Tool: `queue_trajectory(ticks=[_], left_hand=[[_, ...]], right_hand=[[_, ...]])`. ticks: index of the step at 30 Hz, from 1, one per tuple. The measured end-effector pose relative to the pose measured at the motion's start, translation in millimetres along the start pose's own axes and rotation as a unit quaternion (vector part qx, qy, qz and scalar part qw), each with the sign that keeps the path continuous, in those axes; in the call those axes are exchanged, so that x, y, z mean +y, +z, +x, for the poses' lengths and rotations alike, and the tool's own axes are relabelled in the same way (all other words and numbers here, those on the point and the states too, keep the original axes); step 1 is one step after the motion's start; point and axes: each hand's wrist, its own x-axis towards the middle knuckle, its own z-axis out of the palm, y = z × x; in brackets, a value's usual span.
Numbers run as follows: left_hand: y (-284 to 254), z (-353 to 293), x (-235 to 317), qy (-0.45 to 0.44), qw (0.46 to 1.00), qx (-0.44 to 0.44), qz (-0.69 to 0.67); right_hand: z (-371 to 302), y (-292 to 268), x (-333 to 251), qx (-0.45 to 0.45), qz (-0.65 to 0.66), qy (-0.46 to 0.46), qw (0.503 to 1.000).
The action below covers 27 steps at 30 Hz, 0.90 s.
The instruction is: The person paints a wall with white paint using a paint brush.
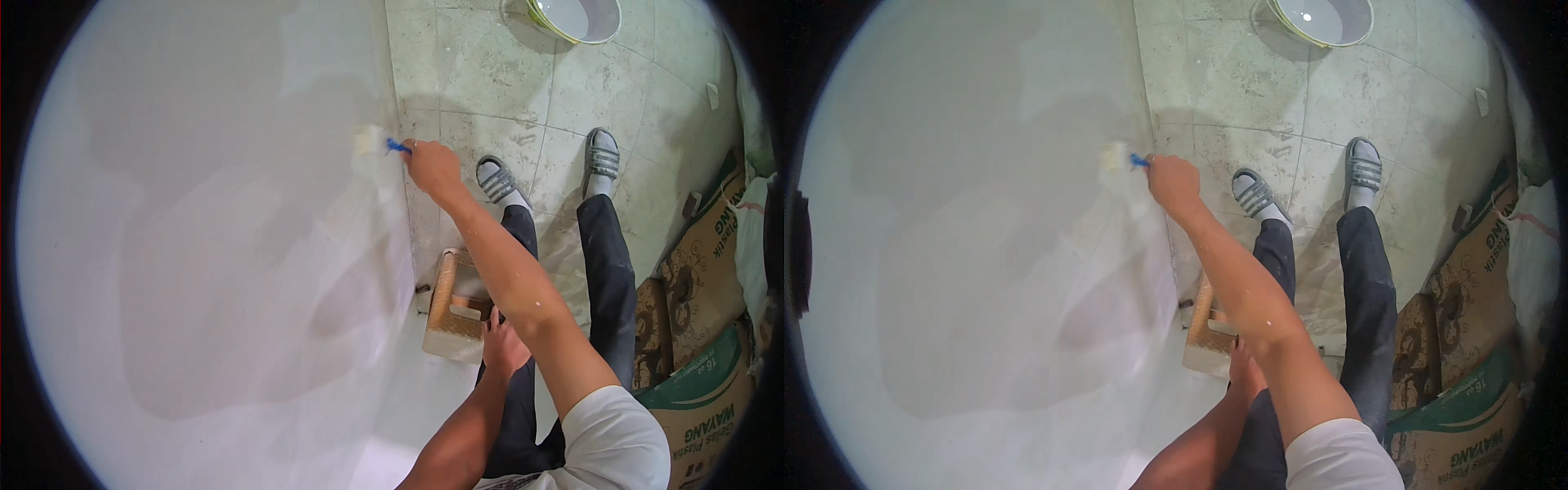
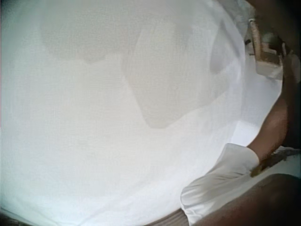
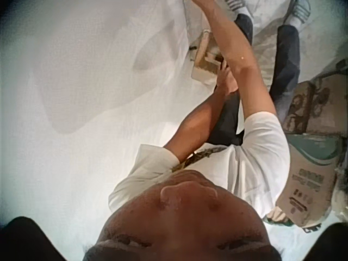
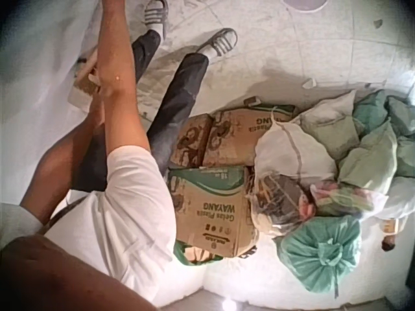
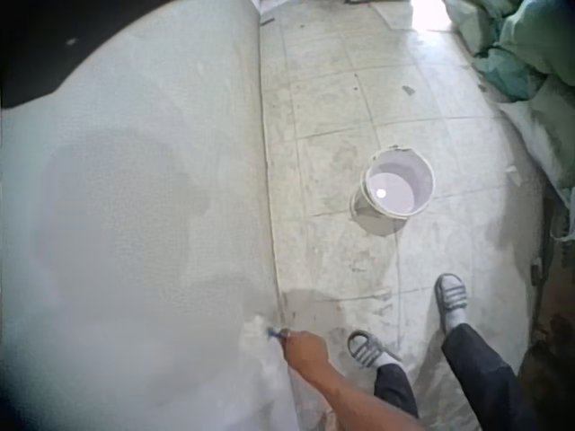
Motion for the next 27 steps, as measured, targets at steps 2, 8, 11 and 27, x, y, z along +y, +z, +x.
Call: queue_trajectory(ticks=[2,8,11,27], left_hand=[[16.8,7.0,1.6,0.015,1.000,0.003,0.002],[75.2,12.3,-35.8,0.023,0.995,0.075,-0.063],[83.2,22.1,-38.8,0.087,0.933,0.298,0.184],[34.9,12.6,-24.9,0.055,0.980,0.185,-0.056]], right_hand=[[14.5,10.1,22.5,0.018,-0.036,0.088,0.995],[-108.7,-38.0,-103.8,-0.052,0.049,-0.165,0.984],[-124.7,-92.8,-108.0,-0.118,0.182,-0.268,0.939],[-113.5,-37.7,-89.1,-0.030,0.089,-0.182,0.979]])
